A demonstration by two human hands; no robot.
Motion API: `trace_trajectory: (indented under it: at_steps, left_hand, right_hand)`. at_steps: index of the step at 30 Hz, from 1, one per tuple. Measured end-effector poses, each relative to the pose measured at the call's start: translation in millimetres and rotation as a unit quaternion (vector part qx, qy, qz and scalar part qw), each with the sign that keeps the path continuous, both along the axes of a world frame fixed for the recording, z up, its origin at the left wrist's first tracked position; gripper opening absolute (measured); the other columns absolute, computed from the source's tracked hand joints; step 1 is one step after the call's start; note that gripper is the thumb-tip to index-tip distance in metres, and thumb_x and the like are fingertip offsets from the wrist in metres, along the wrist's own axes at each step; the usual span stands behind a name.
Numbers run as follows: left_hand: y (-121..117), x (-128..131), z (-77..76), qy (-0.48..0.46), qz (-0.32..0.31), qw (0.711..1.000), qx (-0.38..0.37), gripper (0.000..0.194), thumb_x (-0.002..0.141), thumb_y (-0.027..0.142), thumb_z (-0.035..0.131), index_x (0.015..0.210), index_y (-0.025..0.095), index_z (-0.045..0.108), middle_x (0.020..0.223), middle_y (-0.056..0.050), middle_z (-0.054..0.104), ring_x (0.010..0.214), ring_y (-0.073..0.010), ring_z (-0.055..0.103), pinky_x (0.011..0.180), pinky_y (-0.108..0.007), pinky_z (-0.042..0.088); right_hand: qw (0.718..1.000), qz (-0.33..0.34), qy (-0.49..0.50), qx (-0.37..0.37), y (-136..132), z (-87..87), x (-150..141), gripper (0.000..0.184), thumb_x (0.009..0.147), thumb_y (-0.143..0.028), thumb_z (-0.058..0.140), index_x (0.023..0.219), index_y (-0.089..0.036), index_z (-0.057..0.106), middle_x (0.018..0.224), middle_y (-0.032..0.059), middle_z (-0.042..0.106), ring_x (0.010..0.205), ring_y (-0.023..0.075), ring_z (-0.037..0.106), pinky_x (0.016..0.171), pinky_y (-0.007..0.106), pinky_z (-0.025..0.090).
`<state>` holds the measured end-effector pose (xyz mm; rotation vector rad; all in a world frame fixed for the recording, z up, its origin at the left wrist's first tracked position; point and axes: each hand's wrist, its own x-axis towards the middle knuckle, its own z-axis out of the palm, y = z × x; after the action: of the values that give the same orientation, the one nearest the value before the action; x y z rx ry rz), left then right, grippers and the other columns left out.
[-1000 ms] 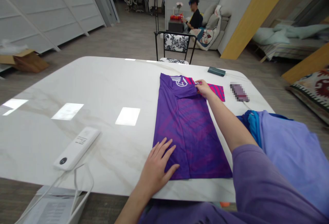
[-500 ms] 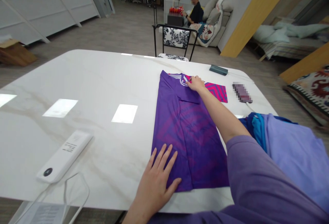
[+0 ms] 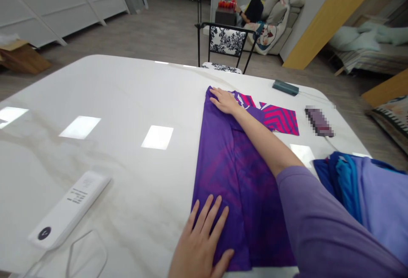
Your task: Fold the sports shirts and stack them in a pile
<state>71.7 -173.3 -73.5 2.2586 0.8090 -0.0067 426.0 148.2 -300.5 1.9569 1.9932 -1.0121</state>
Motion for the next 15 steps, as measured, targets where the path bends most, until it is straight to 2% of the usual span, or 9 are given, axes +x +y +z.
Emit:
trace_trajectory:
  at_steps: [4,6,8,10,12,15]
  left_hand:
    - [-5,-1,-8.7,0.001,0.007,0.999,0.033,0.112,0.09,0.072,0.071,0.187,0.031,0.033,0.184,0.001,0.047,0.181,-0.0267,0.024,0.146,-0.053,0.041]
    - [-6,1,-9.4,0.002,0.007,0.999,0.036,0.114,0.09,0.073,0.071,0.187,0.029,0.033,0.185,0.0,0.046,0.18,-0.028,0.027,0.144,-0.054,0.042]
    - [-3,2,-6.7,0.004,0.001,1.0,0.027,0.113,0.092,0.071,0.07,0.188,0.028,0.029,0.186,-0.001,0.045,0.178,-0.0299,0.034,0.138,-0.058,0.048]
    - [2,1,-1.8,0.005,-0.001,1.0,0.01,0.111,0.095,0.069,0.069,0.189,0.03,0.025,0.186,-0.002,0.044,0.174,-0.0316,0.041,0.129,-0.062,0.055]
    - [8,-5,3.7,0.005,-0.006,1.0,-0.008,0.109,0.098,0.066,0.069,0.19,0.032,0.021,0.187,-0.001,0.042,0.172,-0.0328,0.045,0.124,-0.063,0.058]
    - [18,-25,12.3,0.0,-0.028,0.999,-0.034,0.105,0.102,0.059,0.069,0.19,0.034,0.019,0.188,-0.001,0.04,0.171,-0.0357,0.048,0.125,-0.064,0.057]
  right_hand:
    - [0.998,-0.022,0.013,-0.056,29,-39.7,-22,0.075,0.12,-0.064,0.035,0.185,-0.026,0.039,0.194,0.0061,0.025,0.182,0.0293,0.019,0.148,0.058,0.005]
    - [0.998,-0.031,0.003,-0.061,35,-52.5,-26,0.077,0.119,-0.067,0.035,0.185,-0.027,0.038,0.194,0.0058,0.023,0.183,0.0308,0.015,0.147,0.062,0.0]
    - [0.998,-0.034,-0.003,-0.048,38,-56.3,-26,0.079,0.119,-0.068,0.034,0.187,-0.027,0.034,0.195,0.0061,0.021,0.183,0.0306,0.012,0.147,0.064,-0.004]
    - [0.998,-0.053,-0.011,-0.023,36,-49.8,-20,0.079,0.12,-0.067,0.028,0.189,-0.027,0.028,0.195,0.0067,0.021,0.183,0.0288,0.013,0.147,0.063,-0.001]
    - [0.996,-0.083,-0.03,0.012,28,-33.0,1,0.077,0.122,-0.064,0.024,0.188,-0.027,0.028,0.193,0.0082,0.027,0.181,0.0286,0.022,0.147,0.062,0.008]
    - [0.987,-0.12,-0.097,0.036,2,7.6,66,0.074,0.121,-0.063,0.032,0.178,-0.018,0.05,0.183,0.0176,0.046,0.17,0.0363,0.042,0.142,0.064,0.026]
